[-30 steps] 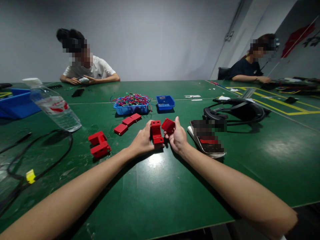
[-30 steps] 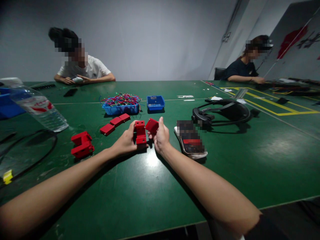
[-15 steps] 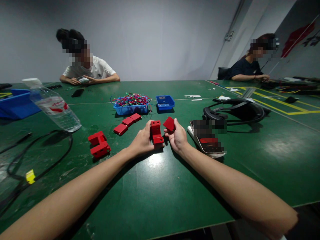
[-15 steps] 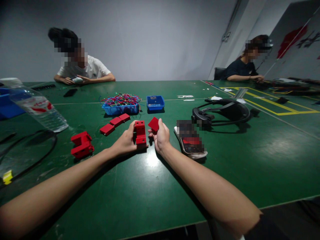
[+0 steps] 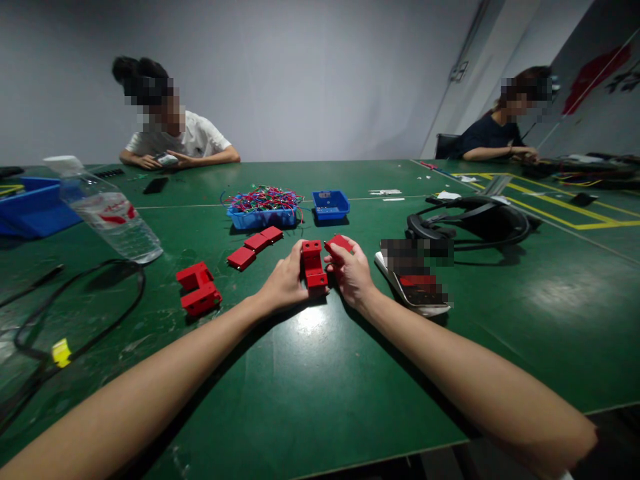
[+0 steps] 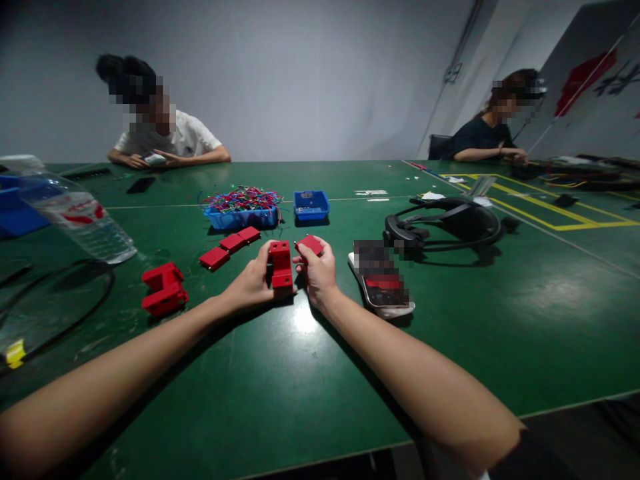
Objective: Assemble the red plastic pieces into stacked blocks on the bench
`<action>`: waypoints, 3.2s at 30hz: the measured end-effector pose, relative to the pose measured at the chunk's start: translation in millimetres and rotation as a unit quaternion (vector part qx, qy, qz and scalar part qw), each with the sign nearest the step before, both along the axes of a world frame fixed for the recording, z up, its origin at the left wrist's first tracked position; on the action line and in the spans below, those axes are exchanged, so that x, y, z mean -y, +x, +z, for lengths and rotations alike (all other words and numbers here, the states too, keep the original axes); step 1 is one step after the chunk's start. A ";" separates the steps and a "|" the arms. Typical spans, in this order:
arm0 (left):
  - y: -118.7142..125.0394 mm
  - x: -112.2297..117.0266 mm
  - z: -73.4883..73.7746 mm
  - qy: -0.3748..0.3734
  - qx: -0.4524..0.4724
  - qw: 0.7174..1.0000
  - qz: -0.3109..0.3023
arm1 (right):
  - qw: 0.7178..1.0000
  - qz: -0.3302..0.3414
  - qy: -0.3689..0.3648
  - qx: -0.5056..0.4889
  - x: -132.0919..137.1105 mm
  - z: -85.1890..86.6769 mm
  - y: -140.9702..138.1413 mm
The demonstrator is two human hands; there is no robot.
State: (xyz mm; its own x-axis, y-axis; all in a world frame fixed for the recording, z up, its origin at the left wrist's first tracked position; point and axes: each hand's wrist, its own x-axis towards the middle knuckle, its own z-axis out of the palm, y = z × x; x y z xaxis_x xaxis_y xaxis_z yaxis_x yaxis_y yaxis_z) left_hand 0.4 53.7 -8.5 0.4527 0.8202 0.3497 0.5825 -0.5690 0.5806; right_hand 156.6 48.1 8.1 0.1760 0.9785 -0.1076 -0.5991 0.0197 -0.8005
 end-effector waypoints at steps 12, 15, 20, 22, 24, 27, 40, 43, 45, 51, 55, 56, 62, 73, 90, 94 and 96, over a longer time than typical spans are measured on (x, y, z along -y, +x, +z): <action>0.0 0.0 1.5 0.009 0.003 1.000 -0.005 | 0.998 -0.005 -0.014 0.056 -0.3 -1.0 -1.4; -0.7 -0.6 0.5 0.009 0.001 1.000 -0.007 | 0.998 -0.001 -0.023 0.056 1.5 1.5 -1.6; -1.2 -1.1 -0.8 0.010 0.010 1.000 -0.008 | 0.997 0.008 -0.036 0.063 3.9 3.6 -1.7; -1.0 -1.1 -0.9 0.013 0.015 1.000 -0.010 | 0.997 0.012 -0.040 0.063 4.4 4.0 -1.6; -0.8 -1.3 -1.1 0.014 0.016 1.000 -0.010 | 0.997 0.012 -0.041 0.062 4.6 4.5 -1.5; -0.8 -1.9 -1.6 0.015 0.015 1.000 -0.011 | 0.997 0.010 -0.041 0.059 4.6 5.2 -1.4; -0.4 -1.8 -0.4 0.008 0.014 1.000 -0.013 | 0.995 0.019 -0.046 0.081 5.3 7.3 0.2; -0.8 -2.4 -0.9 0.009 0.004 1.000 -0.010 | 0.993 0.025 -0.043 0.103 6.1 8.9 -0.1; -1.1 -2.6 -1.4 0.009 0.001 1.000 -0.011 | 0.993 0.033 -0.043 0.109 6.0 9.1 -0.2; -0.6 -2.7 -2.6 0.009 0.009 1.000 -0.012 | 0.996 0.027 -0.057 0.070 1.0 3.9 0.0; -0.7 -3.3 -3.1 0.005 0.003 1.000 -0.010 | 0.997 0.019 -0.052 0.059 -0.5 2.0 0.0; -0.8 -3.3 -3.1 0.007 0.002 1.000 -0.010 | 0.997 0.017 -0.052 0.061 -0.3 2.1 -0.1; -0.6 -2.8 -2.6 0.011 -0.005 1.000 -0.004 | 0.998 0.003 -0.043 0.055 1.7 3.7 -1.6; 1.2 1.2 2.8 -0.008 0.008 1.000 0.000 | 0.998 -0.019 -0.062 0.027 -4.0 -2.3 1.3; 0.4 -1.1 0.1 0.013 -0.002 1.000 -0.005 | 1.000 0.020 -0.023 -0.003 -4.1 -2.9 3.5; 1.2 -0.7 0.8 0.004 0.007 1.000 -0.003 | 0.999 0.030 0.016 0.019 -1.2 -3.0 3.2; 1.3 -0.4 1.3 0.002 0.012 1.000 -0.005 | 0.999 0.030 0.021 0.031 -0.1 -2.9 2.4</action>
State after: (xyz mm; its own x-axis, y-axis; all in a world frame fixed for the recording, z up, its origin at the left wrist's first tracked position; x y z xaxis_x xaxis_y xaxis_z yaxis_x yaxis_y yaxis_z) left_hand 1.7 54.0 -7.1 0.4522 0.8141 0.3643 0.5619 -0.5772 0.5925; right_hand 159.0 48.1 5.2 0.1214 0.9910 -0.0564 -0.5498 0.0198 -0.8350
